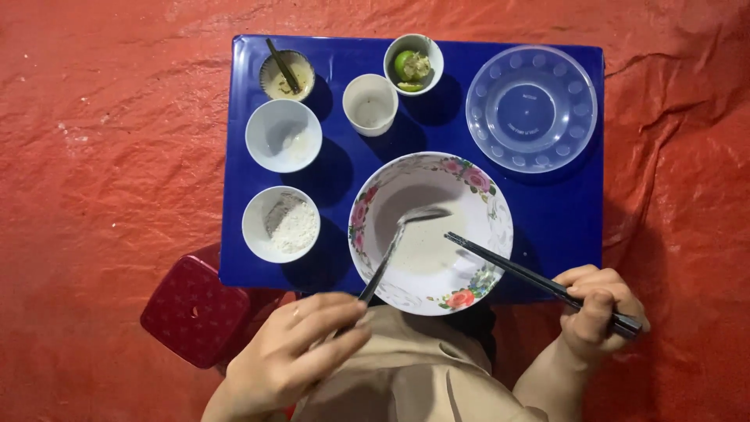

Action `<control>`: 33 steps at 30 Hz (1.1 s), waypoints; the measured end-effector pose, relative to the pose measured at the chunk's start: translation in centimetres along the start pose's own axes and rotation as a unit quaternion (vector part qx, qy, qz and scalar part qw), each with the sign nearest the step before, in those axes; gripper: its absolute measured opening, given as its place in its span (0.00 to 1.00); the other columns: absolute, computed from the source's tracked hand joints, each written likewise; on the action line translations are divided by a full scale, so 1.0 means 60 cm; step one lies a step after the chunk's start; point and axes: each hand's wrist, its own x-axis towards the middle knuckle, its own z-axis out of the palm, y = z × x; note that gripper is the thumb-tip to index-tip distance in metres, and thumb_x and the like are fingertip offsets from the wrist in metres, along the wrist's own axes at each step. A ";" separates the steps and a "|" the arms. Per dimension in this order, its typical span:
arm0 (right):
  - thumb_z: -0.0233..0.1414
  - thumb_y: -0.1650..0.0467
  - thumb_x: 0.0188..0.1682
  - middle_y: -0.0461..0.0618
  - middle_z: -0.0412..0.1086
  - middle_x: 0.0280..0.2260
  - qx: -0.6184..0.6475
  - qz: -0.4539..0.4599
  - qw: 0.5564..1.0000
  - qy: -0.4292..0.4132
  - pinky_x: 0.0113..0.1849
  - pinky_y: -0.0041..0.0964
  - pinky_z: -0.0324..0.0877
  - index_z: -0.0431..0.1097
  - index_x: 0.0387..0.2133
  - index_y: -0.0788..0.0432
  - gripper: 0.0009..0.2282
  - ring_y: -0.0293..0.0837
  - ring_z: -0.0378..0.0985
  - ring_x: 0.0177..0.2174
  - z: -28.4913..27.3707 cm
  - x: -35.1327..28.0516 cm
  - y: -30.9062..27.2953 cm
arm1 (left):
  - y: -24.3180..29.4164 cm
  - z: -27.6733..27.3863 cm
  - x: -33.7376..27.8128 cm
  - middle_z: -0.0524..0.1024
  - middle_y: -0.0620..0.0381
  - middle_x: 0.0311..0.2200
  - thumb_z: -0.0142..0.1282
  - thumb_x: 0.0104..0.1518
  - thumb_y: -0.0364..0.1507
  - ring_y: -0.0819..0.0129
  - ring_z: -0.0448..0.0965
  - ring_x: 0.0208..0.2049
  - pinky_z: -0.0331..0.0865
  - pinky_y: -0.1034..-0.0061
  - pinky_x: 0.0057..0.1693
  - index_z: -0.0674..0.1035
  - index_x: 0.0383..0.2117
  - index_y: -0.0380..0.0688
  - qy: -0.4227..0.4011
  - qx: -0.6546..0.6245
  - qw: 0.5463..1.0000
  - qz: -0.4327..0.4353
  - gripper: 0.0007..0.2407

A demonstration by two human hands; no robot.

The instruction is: Mixing liquid and powder ingredients in a bowl using chopsticks and a spoon to create a uniform mixture.

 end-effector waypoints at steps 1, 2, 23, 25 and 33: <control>0.42 0.68 0.61 0.55 0.56 0.16 0.001 -0.001 1.000 -0.001 0.20 0.44 0.67 0.56 0.18 0.64 0.19 0.49 0.61 0.14 0.000 -0.004 0.004 | -0.006 0.007 -0.001 0.77 0.36 0.46 0.46 0.68 0.25 0.41 0.83 0.45 0.81 0.57 0.47 0.77 0.45 0.29 0.001 0.001 1.000 -0.001 0.10; 0.42 0.68 0.60 0.54 0.55 0.16 0.018 0.017 1.000 0.004 0.20 0.44 0.66 0.56 0.19 0.64 0.18 0.49 0.60 0.14 0.000 -0.007 0.009 | -0.012 0.014 -0.002 0.75 0.35 0.47 0.45 0.68 0.24 0.41 0.80 0.45 0.79 0.55 0.48 0.76 0.44 0.28 -0.030 -0.003 1.000 0.007 0.09; 0.44 0.68 0.60 0.51 0.61 0.15 0.128 0.132 0.982 -0.044 0.23 0.35 0.68 0.62 0.17 0.60 0.19 0.47 0.70 0.16 0.030 0.002 0.076 | -0.179 0.102 -0.044 0.82 0.49 0.34 0.54 0.62 0.25 0.66 0.83 0.33 0.78 0.75 0.39 0.79 0.44 0.37 0.167 -0.225 0.906 -0.317 0.07; 0.43 0.70 0.62 0.51 0.62 0.15 0.172 0.116 0.977 -0.053 0.24 0.33 0.71 0.62 0.16 0.59 0.20 0.47 0.74 0.16 0.025 0.001 0.100 | -0.192 0.104 -0.052 0.84 0.44 0.35 0.57 0.60 0.23 0.62 0.85 0.34 0.82 0.70 0.38 0.79 0.49 0.35 0.193 -0.261 0.875 -0.360 0.12; 0.44 0.70 0.60 0.53 0.62 0.13 0.189 0.119 0.971 -0.080 0.22 0.34 0.70 0.64 0.14 0.61 0.20 0.48 0.74 0.14 0.031 0.004 0.114 | -0.205 -0.022 0.006 0.78 0.44 0.41 0.67 0.57 0.27 0.45 0.79 0.43 0.74 0.57 0.50 0.78 0.53 0.39 0.176 0.109 0.949 -0.236 0.18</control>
